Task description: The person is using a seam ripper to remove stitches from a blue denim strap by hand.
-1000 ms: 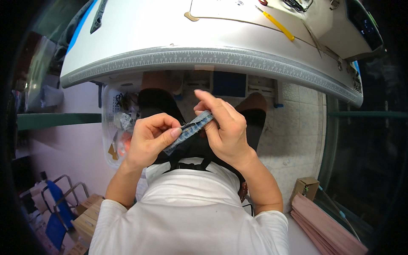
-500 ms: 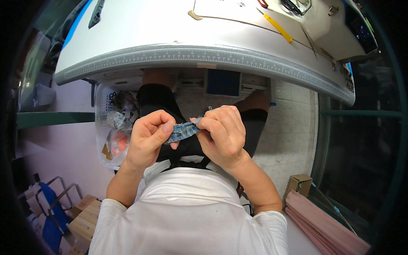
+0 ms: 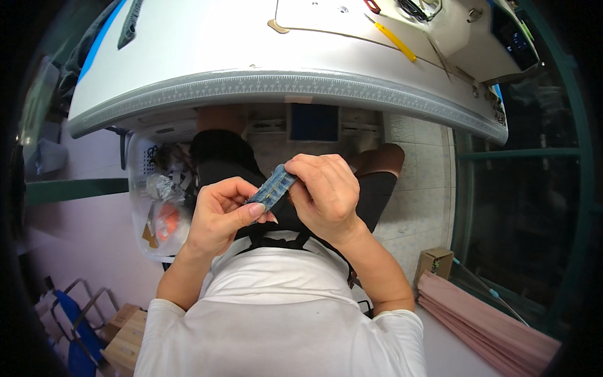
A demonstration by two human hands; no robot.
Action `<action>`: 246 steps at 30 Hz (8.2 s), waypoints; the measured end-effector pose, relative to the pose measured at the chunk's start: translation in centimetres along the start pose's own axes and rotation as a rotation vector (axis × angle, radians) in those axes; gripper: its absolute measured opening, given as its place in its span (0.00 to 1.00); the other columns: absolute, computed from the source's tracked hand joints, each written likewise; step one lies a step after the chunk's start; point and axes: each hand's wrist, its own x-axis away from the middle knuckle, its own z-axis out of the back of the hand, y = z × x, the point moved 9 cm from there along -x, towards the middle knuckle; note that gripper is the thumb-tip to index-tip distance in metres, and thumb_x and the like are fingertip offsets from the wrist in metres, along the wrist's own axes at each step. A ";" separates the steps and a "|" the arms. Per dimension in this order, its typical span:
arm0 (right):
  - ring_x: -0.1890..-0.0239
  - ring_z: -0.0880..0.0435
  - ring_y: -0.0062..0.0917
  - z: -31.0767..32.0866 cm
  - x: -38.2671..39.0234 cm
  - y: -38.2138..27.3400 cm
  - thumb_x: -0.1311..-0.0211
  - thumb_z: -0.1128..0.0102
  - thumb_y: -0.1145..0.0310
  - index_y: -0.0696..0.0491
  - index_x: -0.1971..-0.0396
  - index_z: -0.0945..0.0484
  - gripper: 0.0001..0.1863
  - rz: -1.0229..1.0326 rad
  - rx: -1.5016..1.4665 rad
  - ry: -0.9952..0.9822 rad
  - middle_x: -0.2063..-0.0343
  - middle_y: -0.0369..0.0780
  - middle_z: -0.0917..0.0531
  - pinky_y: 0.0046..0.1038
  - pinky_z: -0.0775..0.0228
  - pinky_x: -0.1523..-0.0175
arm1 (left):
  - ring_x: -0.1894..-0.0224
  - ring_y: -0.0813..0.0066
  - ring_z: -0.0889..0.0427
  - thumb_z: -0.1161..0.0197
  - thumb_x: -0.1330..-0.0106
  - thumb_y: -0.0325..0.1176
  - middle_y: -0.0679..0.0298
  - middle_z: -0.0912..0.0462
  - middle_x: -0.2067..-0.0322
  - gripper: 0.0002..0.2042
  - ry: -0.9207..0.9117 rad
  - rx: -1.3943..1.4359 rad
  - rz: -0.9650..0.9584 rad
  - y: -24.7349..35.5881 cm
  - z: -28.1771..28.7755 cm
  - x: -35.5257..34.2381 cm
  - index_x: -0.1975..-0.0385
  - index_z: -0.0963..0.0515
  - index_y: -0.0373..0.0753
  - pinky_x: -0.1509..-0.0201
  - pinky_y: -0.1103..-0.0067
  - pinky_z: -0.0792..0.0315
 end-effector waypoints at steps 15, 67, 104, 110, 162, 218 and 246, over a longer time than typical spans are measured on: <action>0.60 0.12 0.24 -0.7 2.8 10.4 0.37 0.41 0.85 0.63 0.56 0.16 0.11 -0.530 -0.343 -0.054 0.62 0.43 0.12 0.22 0.20 0.53 | 0.65 0.83 0.21 0.33 0.37 0.21 0.63 0.18 0.66 0.04 0.013 -0.129 -0.005 -1.8 0.6 -1.1 0.65 0.21 0.29 0.58 0.85 0.26; 0.76 0.22 0.29 1.9 0.4 0.3 0.57 0.28 0.79 0.58 0.72 0.20 0.11 0.109 -0.079 -0.157 0.74 0.38 0.19 0.31 0.32 0.72 | 0.68 0.92 0.27 0.33 0.34 0.25 0.72 0.19 0.69 0.04 0.163 -0.506 0.057 0.2 -3.1 -1.8 0.63 0.19 0.31 0.64 0.90 0.33; 0.74 0.20 0.31 1.6 1.0 1.9 0.56 0.25 0.78 0.57 0.72 0.20 0.12 -0.037 -0.341 -0.162 0.73 0.40 0.19 0.29 0.30 0.71 | 0.79 0.91 0.33 0.39 0.27 0.34 0.73 0.25 0.82 0.12 0.077 -0.412 0.072 1.0 -3.2 -2.4 0.71 0.19 0.33 0.78 0.86 0.42; 0.73 0.23 0.35 0.1 1.6 1.8 0.54 0.31 0.82 0.58 0.71 0.27 0.13 -0.030 -0.316 -0.222 0.74 0.41 0.22 0.30 0.29 0.69 | 0.81 0.90 0.36 0.41 0.26 0.33 0.70 0.26 0.82 0.12 0.098 -0.489 0.049 0.7 -3.3 -2.5 0.69 0.20 0.32 0.80 0.88 0.47; 0.74 0.20 0.30 0.7 0.6 2.6 0.49 0.32 0.83 0.59 0.74 0.23 0.07 -0.178 -0.436 -0.228 0.74 0.40 0.19 0.28 0.27 0.69 | 0.82 0.90 0.39 0.41 0.26 0.34 0.73 0.29 0.82 0.11 0.081 -0.419 0.018 0.6 -3.1 -2.9 0.68 0.21 0.33 0.80 0.87 0.48; 0.82 0.29 0.09 4.4 -5.7 13.5 0.24 0.50 0.71 0.56 0.54 0.27 0.07 -0.666 -0.446 0.028 0.77 0.34 0.21 0.15 0.40 0.79 | 0.52 0.57 0.14 0.49 0.22 0.34 0.46 0.16 0.53 0.13 0.175 0.120 -0.207 4.4 0.1 -7.2 0.51 0.25 0.28 0.44 0.67 0.21; 0.82 0.33 0.12 -6.0 2.9 5.0 0.23 0.52 0.67 0.59 0.67 0.21 0.14 -0.863 -0.711 -0.387 0.85 0.32 0.28 0.20 0.41 0.75 | 0.50 0.62 0.15 0.46 0.23 0.34 0.49 0.15 0.53 0.14 0.170 0.093 -0.188 2.6 1.0 -5.9 0.52 0.22 0.27 0.43 0.70 0.21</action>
